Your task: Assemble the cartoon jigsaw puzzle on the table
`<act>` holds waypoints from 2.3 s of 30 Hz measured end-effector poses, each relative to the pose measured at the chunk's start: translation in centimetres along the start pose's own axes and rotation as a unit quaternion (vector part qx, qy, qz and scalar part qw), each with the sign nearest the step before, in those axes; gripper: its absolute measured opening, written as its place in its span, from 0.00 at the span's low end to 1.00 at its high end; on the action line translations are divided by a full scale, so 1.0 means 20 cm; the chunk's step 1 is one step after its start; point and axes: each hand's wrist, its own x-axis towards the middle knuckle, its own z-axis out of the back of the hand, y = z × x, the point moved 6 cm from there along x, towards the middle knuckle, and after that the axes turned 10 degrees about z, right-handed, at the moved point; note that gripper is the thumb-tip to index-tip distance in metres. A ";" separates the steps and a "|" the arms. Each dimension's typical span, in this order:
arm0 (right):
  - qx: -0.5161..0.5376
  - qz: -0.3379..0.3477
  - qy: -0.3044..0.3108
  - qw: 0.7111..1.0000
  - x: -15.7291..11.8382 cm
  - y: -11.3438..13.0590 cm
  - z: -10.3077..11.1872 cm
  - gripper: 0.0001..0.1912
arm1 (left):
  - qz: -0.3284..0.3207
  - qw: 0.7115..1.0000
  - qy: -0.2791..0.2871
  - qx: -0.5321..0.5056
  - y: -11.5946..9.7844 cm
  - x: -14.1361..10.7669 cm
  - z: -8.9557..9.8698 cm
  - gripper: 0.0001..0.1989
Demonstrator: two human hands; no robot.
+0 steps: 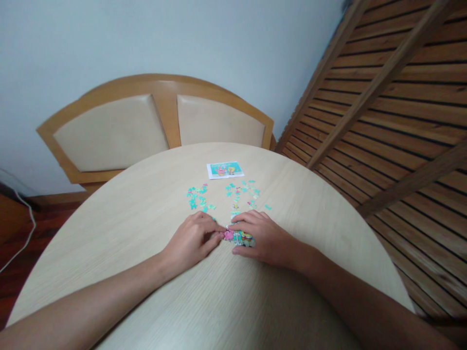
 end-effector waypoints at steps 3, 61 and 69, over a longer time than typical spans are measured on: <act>-0.002 0.004 -0.006 1.000 0.00 0.00 0.00 0.24 | -0.002 1.000 0.001 0.007 0.01 0.00 0.00 0.10; -0.109 -0.221 -0.153 0.957 -0.05 -0.37 0.11 0.12 | -0.119 0.990 0.019 0.069 -0.05 -0.04 -0.01 0.12; -0.050 -0.182 -0.178 0.966 -0.05 -0.41 0.08 0.08 | -0.133 0.989 0.031 0.065 -0.06 -0.04 -0.01 0.12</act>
